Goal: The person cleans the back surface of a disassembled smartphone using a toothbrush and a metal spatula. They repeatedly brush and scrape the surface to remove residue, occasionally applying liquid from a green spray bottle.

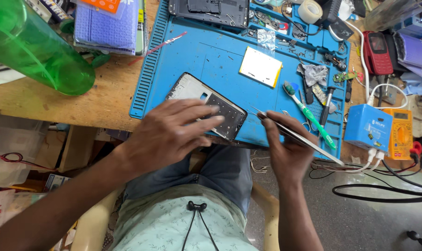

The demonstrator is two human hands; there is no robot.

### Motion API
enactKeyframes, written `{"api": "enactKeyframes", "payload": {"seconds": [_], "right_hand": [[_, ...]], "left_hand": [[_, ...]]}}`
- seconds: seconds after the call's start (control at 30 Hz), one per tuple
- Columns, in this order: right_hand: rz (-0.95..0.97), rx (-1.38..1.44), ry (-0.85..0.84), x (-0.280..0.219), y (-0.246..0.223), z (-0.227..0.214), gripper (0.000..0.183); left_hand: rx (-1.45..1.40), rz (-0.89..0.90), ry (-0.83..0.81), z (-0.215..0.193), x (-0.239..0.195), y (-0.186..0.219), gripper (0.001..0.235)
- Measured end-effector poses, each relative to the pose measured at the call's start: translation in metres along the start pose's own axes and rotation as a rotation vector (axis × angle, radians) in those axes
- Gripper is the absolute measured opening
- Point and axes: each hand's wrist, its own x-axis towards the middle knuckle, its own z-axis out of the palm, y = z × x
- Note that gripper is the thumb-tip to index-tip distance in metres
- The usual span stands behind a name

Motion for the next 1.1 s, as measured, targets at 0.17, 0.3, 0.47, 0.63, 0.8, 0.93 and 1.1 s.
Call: {"api": "enactKeyframes", "payload": {"seconds": [0.17,0.3,0.47,0.63,0.8,0.93,1.1], "right_hand": [[-0.063,-0.105,-0.039,0.003,0.01,0.014,0.014],[-0.04,-0.111,-0.018,0.0,0.014,0.018,0.014],[-0.035,-0.163,-0.007,0.0,0.018,0.02,0.014],[-0.023,-0.175,0.004,0.0,0.02,0.018,0.014],[-0.013,-0.189,-0.002,0.001,0.017,0.02,0.014],[-0.065,-0.229,0.005,0.005,0.016,0.025,0.013],[-0.058,-0.259,0.011,0.006,0.016,0.022,0.012]], "left_hand": [[0.03,0.052,-0.194,0.027,0.024,-0.008,0.049],[0.075,0.097,-0.192,0.031,0.026,-0.012,0.051],[0.083,0.096,-0.165,0.032,0.027,-0.011,0.044],[0.087,0.101,-0.173,0.032,0.03,-0.012,0.043],[0.1,0.087,-0.183,0.034,0.03,-0.012,0.042],[0.094,0.081,-0.178,0.036,0.029,-0.013,0.042],[0.094,0.092,-0.162,0.035,0.029,-0.012,0.041]]}}
